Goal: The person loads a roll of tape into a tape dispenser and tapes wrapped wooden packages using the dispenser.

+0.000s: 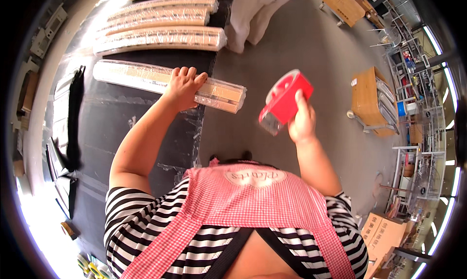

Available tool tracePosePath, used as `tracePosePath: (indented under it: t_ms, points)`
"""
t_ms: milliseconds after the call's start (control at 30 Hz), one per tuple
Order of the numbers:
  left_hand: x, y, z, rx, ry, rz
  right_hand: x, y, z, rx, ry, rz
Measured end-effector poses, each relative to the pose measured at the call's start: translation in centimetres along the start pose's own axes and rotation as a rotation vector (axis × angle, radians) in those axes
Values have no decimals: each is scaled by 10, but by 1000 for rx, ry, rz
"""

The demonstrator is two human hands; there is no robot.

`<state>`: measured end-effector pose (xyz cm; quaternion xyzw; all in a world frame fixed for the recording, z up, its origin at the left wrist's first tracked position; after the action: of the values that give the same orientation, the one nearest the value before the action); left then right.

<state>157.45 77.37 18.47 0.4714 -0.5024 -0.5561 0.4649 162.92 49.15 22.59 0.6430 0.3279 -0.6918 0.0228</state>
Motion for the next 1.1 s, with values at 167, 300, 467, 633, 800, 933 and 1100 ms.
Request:
tracePosePath:
  t_ms: [167, 300, 467, 633, 800, 933, 1100]
  points:
    - [26, -10, 33, 151, 145, 94, -1, -3, -42, -22, -85, -114]
    - [44, -11, 62, 100, 217, 265, 8, -2, -58, -45, -122, -150]
    - [76, 19, 56, 205, 64, 571, 19, -17, -65, -151, -218, -175]
    - [110, 23, 14, 42, 31, 1536, 30, -35, -59, -138, -302, -171]
    - [116, -6, 18, 31, 130, 1635, 43, -41, -60, -168, -348, -153]
    - [118, -13, 26, 62, 113, 1855, 51, -41, -62, -166, -336, -179]
    - [113, -15, 35, 230, 155, 1913, 53, -45, -62, -153, -302, -186]
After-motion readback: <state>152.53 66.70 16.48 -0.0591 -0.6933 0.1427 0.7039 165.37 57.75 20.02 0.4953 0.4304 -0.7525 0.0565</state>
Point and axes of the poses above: each hand's wrist, its own z-axis away from the middle knuckle, its own y-axis out of the back of the hand, x = y × z, the point moved 8 cm from there along -z, towards the middle knuckle, and after that the axes turned 10 degrees about -x, right-handed, at the moved point
